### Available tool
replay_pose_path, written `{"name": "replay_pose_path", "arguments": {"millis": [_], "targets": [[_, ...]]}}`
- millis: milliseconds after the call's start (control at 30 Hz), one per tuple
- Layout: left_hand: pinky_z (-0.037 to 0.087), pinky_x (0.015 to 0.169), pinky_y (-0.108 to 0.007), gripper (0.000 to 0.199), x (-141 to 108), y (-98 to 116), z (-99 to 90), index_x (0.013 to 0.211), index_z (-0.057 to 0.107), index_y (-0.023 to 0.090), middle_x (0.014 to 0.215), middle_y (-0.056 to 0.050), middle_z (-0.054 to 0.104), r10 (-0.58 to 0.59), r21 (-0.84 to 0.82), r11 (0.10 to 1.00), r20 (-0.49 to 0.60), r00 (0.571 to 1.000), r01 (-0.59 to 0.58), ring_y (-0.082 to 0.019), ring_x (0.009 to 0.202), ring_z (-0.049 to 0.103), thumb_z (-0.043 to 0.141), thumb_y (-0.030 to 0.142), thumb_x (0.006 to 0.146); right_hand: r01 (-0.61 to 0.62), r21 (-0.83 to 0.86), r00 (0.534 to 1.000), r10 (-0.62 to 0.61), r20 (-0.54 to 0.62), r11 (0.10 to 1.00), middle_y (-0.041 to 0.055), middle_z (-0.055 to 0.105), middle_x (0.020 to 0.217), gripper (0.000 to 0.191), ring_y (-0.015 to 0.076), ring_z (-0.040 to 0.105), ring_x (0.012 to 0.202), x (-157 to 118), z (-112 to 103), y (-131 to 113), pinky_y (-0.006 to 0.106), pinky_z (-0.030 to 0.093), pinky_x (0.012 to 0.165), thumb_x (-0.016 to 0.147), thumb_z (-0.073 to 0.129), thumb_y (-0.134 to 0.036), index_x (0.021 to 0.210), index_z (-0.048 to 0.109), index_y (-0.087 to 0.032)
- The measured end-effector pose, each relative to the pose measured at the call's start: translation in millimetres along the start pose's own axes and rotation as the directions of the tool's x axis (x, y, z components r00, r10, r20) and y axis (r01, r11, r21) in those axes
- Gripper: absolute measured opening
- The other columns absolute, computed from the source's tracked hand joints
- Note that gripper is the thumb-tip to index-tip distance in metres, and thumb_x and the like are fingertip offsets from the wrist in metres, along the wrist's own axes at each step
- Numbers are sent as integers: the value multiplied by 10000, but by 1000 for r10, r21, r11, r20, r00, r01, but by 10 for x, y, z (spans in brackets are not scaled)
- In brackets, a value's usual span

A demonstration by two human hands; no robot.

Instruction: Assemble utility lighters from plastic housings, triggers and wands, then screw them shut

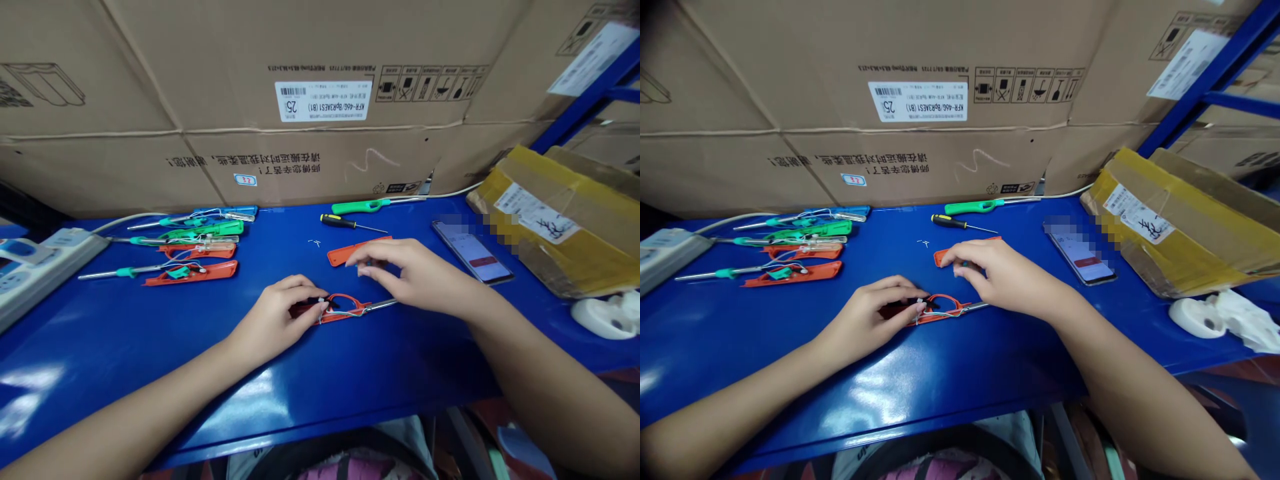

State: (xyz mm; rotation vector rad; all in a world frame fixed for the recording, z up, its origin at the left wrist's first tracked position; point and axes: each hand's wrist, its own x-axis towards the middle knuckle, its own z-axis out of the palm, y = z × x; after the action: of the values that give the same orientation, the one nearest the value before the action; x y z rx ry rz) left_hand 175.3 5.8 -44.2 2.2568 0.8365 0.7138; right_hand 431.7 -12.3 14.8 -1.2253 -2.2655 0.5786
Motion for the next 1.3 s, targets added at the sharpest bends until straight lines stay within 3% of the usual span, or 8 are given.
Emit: {"name": "replay_pose_path", "arguments": {"millis": [200,400,533,700,833,967,1100,1300], "targets": [[561,769,-258,129,11,10,-21,972,775,189,936,-56,732,42,-24,999,-41,998,-43,-154,829,698,654,200,931,-162,359,985,173,2,919,101,686,1231,305,133,643,808,63,214,31,318,565,800,921,567,-178,1199,692,-183],[575,769,-269,187,16,12,-40,1077,773,203,983,-69,736,25,7,1000,-23,999,-25,-168,853,707,666,219,924,-476,729,864,414,285,492,73,765,993,234,119,697,801,78,226,133,285,568,845,851,740,-278,1048,767,-155],[585,769,-279,167,15,-12,-44,1016,794,209,957,-70,744,49,-11,999,4,999,-49,-173,849,715,648,211,936,-442,865,873,336,354,238,49,763,965,211,83,673,792,86,201,137,220,558,836,787,811,-260,973,793,-161],[582,794,-269,148,22,-4,-78,998,781,194,945,-60,759,94,6,996,-9,996,-94,-168,859,720,645,197,942,-388,914,881,340,329,119,49,769,975,208,81,688,795,113,211,115,194,571,825,755,836,-218,949,794,-157],[578,815,-248,136,17,63,-111,1008,769,195,958,-43,773,93,24,995,-45,995,-92,-153,859,729,651,193,941,-372,915,854,444,270,159,54,772,972,231,138,723,921,123,258,78,263,577,923,709,876,-251,895,777,-156],[613,730,-228,101,-2,132,-80,954,771,186,938,-44,773,-48,-132,991,-101,994,35,-151,778,747,689,225,910,-315,875,878,462,123,367,22,734,873,282,137,700,827,134,335,12,331,583,891,661,904,-334,809,735,-163],[634,648,-229,129,-6,151,-29,893,763,159,881,-55,746,-236,-408,893,-64,970,190,-168,722,753,723,280,871,-127,759,958,276,-72,639,33,654,891,245,159,651,908,119,413,-34,345,559,901,719,860,-352,754,698,-171],[580,628,-179,98,13,115,-37,870,789,166,865,-47,741,-235,-389,902,-79,969,187,-128,718,711,704,211,853,-4,544,994,63,-90,839,63,585,1094,66,137,648,897,49,436,-50,298,584,816,843,734,-226,853,680,-189]]}}
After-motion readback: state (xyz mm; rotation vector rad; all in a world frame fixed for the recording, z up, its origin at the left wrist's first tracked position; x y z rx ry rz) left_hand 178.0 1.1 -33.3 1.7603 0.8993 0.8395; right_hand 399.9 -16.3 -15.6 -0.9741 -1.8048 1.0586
